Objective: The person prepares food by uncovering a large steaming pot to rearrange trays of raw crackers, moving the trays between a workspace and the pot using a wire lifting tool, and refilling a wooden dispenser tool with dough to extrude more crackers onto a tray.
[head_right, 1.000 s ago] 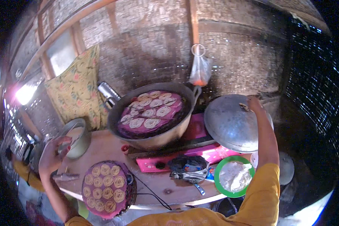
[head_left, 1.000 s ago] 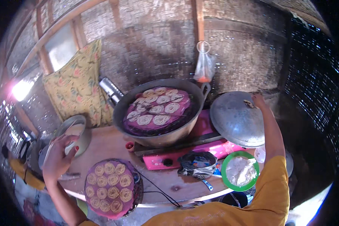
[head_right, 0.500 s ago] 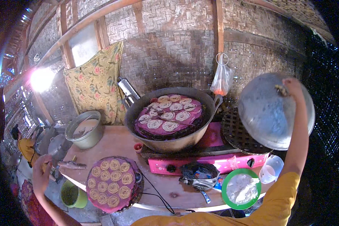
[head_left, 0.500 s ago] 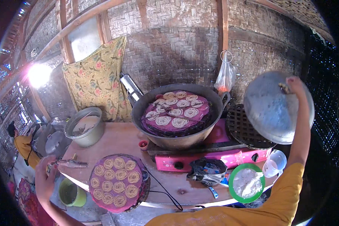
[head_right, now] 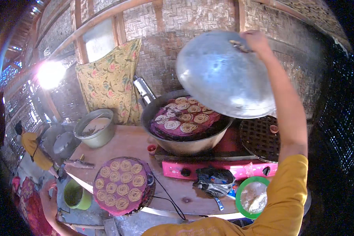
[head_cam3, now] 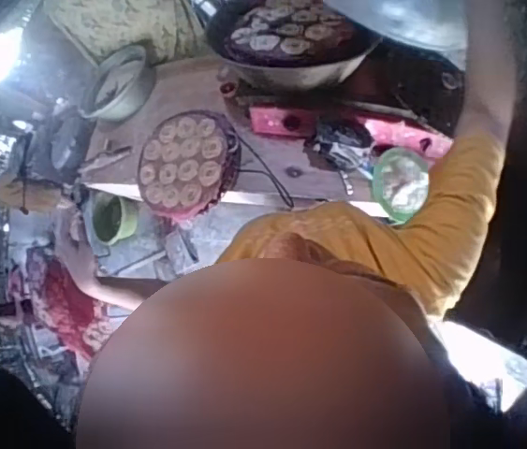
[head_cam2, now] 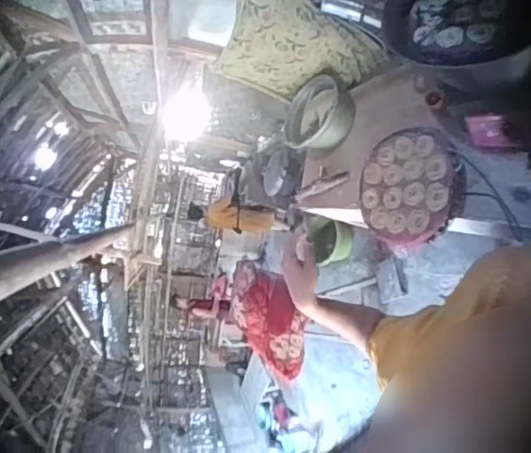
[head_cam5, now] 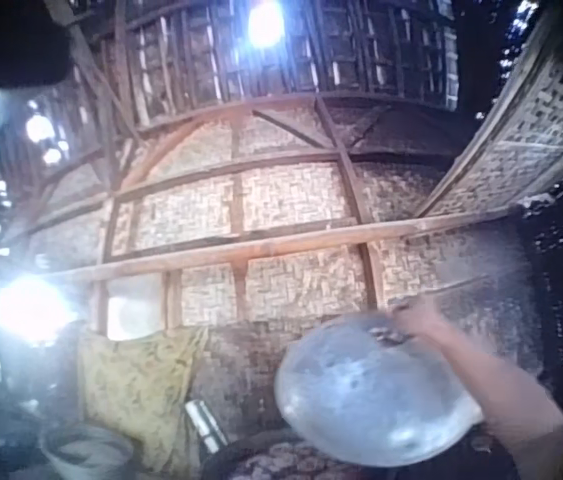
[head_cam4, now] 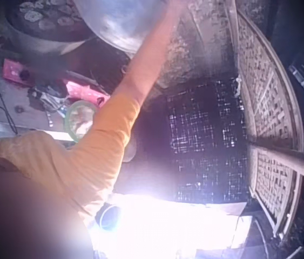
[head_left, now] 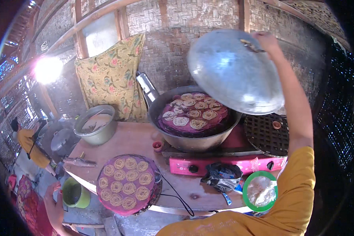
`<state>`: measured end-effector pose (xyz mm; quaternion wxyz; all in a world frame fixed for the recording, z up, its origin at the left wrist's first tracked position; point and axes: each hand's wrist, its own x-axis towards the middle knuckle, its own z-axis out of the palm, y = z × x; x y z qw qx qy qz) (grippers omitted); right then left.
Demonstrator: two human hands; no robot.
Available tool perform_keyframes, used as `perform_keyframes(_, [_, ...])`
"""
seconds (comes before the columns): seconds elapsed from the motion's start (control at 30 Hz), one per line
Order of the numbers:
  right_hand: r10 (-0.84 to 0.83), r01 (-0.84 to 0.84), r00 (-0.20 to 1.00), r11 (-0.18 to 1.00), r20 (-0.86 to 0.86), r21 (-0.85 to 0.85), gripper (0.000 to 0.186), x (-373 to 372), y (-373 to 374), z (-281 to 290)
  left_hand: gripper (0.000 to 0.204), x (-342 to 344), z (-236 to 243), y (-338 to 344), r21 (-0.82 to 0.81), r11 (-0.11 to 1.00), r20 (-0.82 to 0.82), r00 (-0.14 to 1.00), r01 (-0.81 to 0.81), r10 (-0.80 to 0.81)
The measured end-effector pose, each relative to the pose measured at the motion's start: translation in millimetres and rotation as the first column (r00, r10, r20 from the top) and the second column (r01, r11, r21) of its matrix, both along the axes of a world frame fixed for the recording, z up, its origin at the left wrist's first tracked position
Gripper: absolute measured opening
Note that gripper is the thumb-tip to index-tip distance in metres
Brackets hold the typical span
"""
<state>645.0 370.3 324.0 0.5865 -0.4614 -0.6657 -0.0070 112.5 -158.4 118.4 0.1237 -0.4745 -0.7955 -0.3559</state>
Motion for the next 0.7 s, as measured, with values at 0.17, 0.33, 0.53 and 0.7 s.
perform_keyframes(0.17, [0.115, -0.111, 0.993, 0.98, 0.016, -0.166, 0.026, -98.6, 60.6, -36.1, 0.023, 2.8, -25.2, -47.4, 0.009, 0.991, 0.077, 0.988, -0.135, 0.134])
perform_keyframes(0.33, [0.345, -0.339, 0.938, 0.934, 0.042, -0.113, 0.022, -147.6, 131.8, -91.3, 0.024, -7.3, -63.9, -125.2, 0.101, 0.936, 0.179, 0.931, -0.338, 0.317])
perform_keyframes(0.53, [0.544, -0.54, 0.832, 0.754, -0.107, -0.373, 0.018, -177.7, 136.2, -126.7, 0.031, -0.7, -96.6, -222.3, -0.016, 0.821, 0.041, 0.82, -0.571, 0.571])
perform_keyframes(0.7, [0.51, -0.508, 0.849, 0.714, -0.138, -0.482, 0.018, -189.4, 119.1, -136.9, 0.024, 25.7, -84.0, -208.4, -0.028, 0.846, 0.095, 0.841, -0.532, 0.532])
